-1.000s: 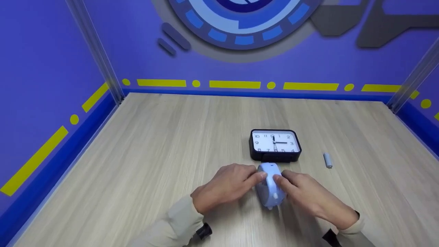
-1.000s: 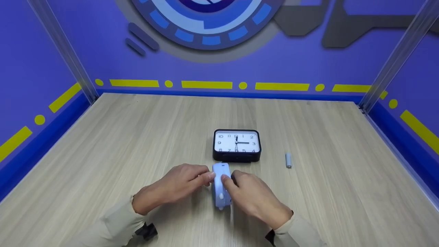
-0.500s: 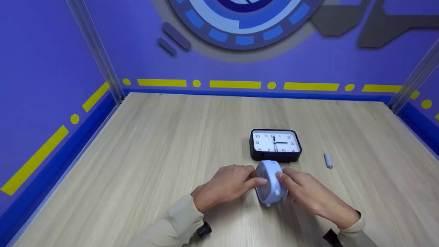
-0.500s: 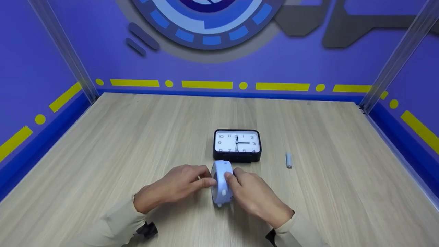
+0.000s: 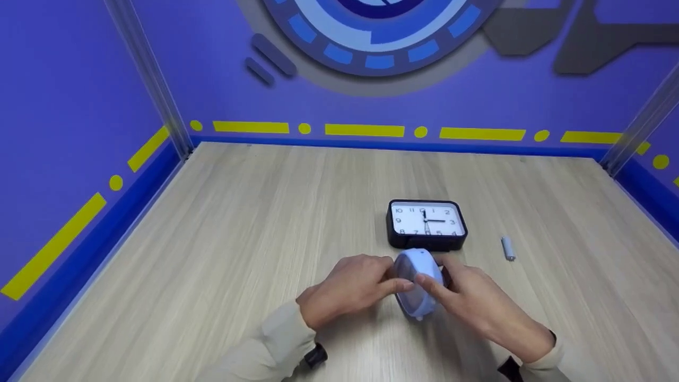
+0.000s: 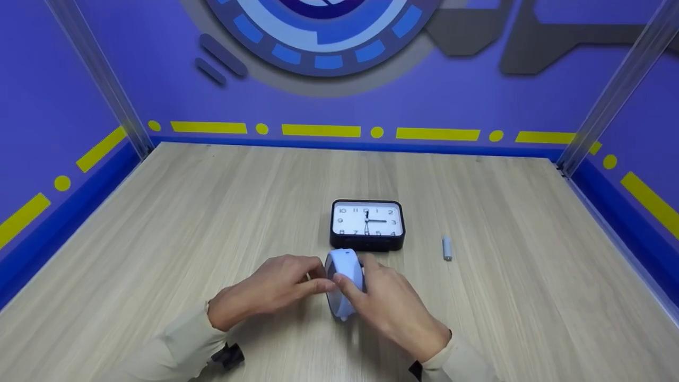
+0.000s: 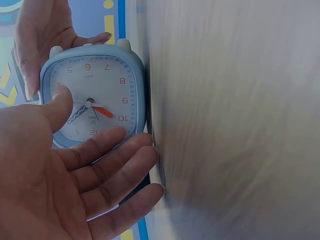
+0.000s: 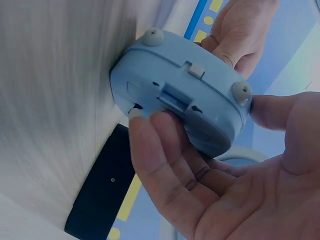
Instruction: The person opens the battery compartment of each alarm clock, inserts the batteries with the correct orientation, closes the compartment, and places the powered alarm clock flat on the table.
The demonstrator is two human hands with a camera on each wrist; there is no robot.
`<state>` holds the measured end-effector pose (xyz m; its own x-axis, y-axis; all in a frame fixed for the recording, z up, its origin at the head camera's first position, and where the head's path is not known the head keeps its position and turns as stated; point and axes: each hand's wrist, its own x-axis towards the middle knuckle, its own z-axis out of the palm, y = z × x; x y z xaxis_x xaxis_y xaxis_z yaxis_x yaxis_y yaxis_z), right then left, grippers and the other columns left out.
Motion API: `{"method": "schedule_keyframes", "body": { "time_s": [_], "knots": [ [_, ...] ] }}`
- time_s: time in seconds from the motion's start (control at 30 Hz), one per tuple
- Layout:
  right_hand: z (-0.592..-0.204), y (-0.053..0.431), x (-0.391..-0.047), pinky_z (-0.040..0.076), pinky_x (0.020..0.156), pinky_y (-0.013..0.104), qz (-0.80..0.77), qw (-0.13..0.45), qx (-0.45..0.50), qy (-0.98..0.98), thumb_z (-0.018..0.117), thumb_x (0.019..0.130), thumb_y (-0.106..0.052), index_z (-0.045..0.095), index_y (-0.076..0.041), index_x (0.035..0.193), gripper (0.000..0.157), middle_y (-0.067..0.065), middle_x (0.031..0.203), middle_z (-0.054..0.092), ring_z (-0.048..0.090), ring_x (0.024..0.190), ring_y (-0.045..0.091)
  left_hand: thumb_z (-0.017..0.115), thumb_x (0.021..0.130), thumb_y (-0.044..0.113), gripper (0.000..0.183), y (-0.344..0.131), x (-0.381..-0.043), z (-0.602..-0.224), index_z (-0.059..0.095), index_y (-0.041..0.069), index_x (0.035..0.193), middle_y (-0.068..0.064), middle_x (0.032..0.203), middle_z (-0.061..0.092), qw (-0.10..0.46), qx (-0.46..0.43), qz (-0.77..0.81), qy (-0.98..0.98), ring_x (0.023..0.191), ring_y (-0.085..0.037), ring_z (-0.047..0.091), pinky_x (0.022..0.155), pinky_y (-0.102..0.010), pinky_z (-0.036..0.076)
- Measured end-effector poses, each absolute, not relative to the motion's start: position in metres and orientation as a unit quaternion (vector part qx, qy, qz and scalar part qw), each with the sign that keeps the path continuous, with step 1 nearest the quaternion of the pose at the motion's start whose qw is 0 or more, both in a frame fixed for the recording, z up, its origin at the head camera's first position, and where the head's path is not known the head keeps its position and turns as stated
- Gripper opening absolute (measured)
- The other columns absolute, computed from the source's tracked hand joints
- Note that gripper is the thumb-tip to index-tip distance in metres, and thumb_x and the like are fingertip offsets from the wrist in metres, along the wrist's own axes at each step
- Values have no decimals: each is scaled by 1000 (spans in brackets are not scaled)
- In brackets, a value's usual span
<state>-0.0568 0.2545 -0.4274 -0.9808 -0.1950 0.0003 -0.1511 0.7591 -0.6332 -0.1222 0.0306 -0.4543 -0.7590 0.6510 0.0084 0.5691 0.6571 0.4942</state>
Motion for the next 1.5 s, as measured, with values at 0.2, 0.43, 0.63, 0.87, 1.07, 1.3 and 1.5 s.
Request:
{"method": "schedule_keyframes", "body": {
  "time_s": [0.2,0.43,0.63,0.87,1.07,1.3,1.5],
  "knots": [
    [-427,258,-60,53,71,36,-344,32,-79,935,65,107,-33,55,2,139,49,7,103,70,63,85,17,67,104,48,34,31,-121,-456,64,17,91,12,73,52,61,335,235,910,65,-6,47,59,-26,38],
    [-429,262,-62,53,62,33,-368,55,-60,926,57,109,-25,54,3,144,45,6,94,67,63,72,17,70,102,50,38,29,-122,-458,65,18,82,13,69,52,30,323,220,920,61,-5,47,56,-26,37],
    [-431,265,-64,47,62,35,-310,33,-72,947,51,112,-25,66,-3,127,31,0,76,59,57,67,15,70,100,55,44,28,-122,-458,66,18,76,13,65,51,14,314,209,926,59,-6,47,54,-28,37],
    [-436,266,-64,43,62,37,-257,30,-88,962,54,110,-22,62,-11,93,22,-2,70,50,51,65,17,70,100,54,45,30,-122,-456,63,18,73,12,64,50,19,315,200,928,57,-7,46,52,-28,37],
    [-439,267,-61,43,64,40,-215,0,-116,970,55,112,-24,59,-13,89,26,-4,68,45,49,67,17,70,100,56,49,30,-120,-453,59,18,70,12,61,46,16,313,196,929,56,-7,44,50,-29,35],
    [-439,266,-59,41,58,38,-175,-39,-136,974,62,109,-24,56,-15,80,31,-6,65,42,46,62,14,66,102,57,58,30,-117,-453,49,21,60,13,56,37,24,311,186,932,53,-6,38,49,-28,32],
    [-437,263,-56,37,50,35,-145,-60,-127,979,69,105,-28,54,-14,75,37,-5,60,42,43,54,12,65,105,50,55,30,-117,-453,49,21,61,12,55,38,34,311,191,930,53,-6,40,50,-27,32]
  ]
}}
